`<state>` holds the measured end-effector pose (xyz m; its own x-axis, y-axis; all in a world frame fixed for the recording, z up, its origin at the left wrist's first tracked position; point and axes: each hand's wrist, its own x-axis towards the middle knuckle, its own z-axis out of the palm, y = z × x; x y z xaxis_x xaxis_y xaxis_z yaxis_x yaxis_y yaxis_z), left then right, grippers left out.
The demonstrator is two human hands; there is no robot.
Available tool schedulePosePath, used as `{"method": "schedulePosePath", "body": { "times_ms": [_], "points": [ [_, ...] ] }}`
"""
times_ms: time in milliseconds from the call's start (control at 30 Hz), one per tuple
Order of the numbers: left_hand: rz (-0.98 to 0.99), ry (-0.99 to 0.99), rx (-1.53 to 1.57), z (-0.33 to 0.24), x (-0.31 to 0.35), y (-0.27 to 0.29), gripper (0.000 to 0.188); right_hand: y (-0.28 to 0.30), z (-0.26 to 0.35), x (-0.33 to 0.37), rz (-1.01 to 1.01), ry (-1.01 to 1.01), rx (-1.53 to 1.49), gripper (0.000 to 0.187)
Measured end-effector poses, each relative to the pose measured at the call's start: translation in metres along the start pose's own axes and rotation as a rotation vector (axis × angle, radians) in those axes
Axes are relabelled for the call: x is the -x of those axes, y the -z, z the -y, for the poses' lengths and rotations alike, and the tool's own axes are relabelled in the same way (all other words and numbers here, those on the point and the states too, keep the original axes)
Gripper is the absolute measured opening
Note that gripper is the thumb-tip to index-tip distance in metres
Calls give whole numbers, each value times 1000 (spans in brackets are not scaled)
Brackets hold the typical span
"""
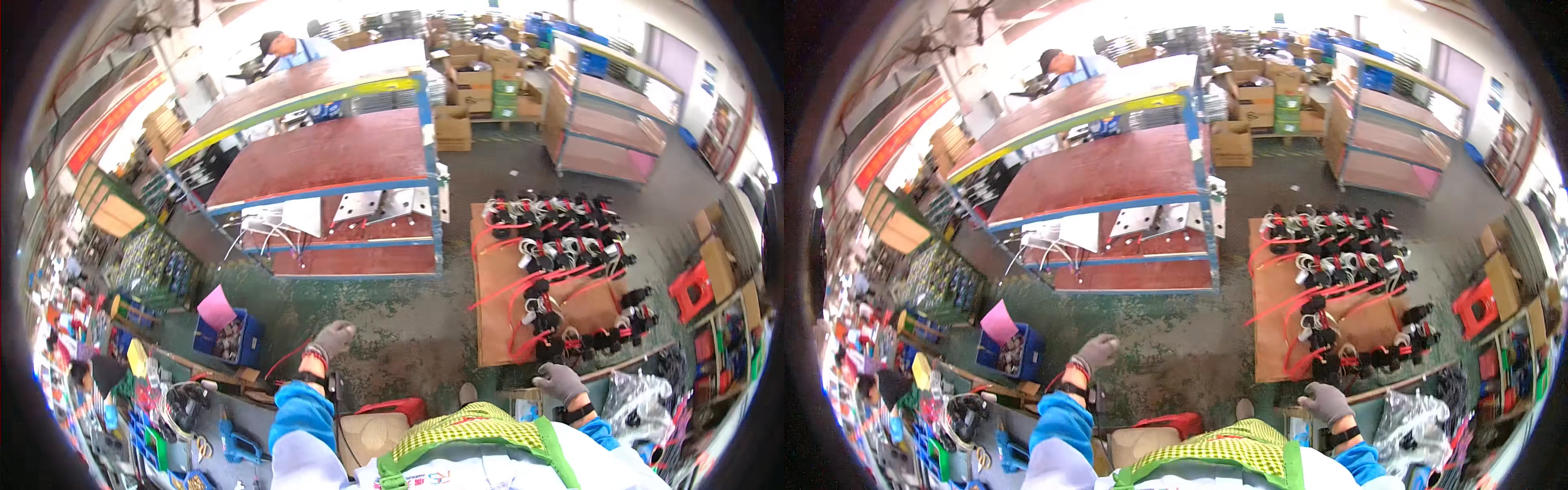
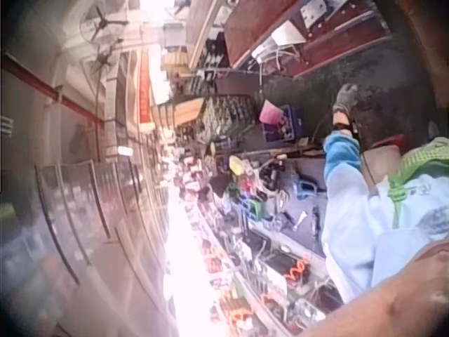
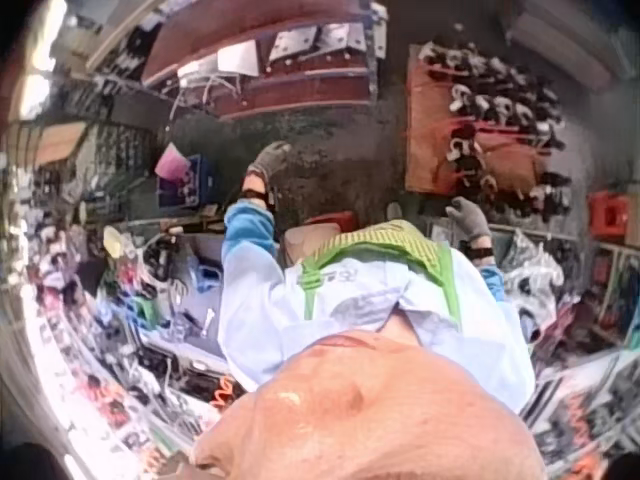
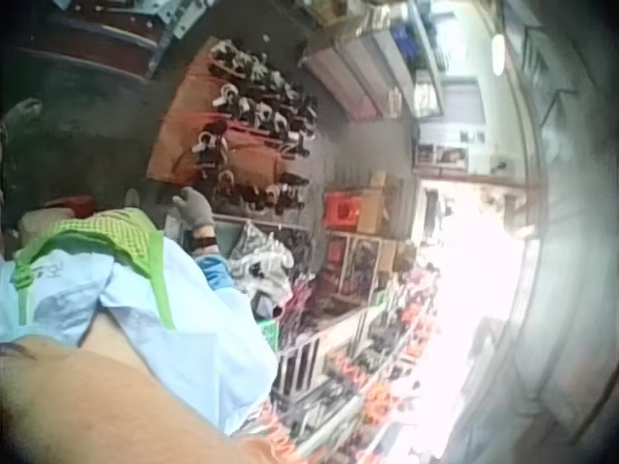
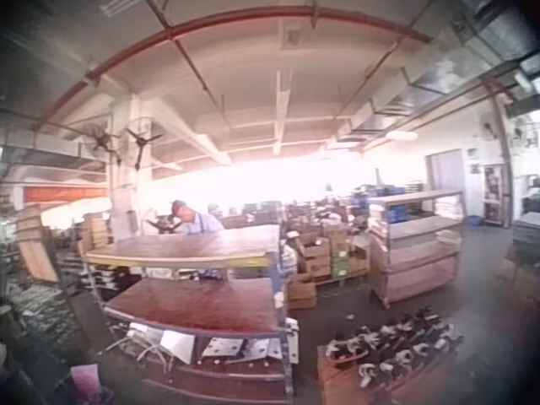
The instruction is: Assembling and securing components into an industrial metal chassis using an air screwdriver and manual handling.
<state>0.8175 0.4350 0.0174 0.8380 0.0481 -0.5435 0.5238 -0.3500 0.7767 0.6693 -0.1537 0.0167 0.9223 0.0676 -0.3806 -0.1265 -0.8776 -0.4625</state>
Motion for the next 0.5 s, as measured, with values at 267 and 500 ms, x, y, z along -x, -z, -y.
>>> {"method": "schedulePosePath", "body": {
  "times_ms": [267, 500],
  "points": [
    [5, 104, -1301, -139, -18, 152, 56, 47, 51, -108, 75, 80, 53, 43],
    [-599, 280, -1466, -188, -127, 357, 41, 23, 113, -172, 289, 54, 155, 44]
  ]
}}
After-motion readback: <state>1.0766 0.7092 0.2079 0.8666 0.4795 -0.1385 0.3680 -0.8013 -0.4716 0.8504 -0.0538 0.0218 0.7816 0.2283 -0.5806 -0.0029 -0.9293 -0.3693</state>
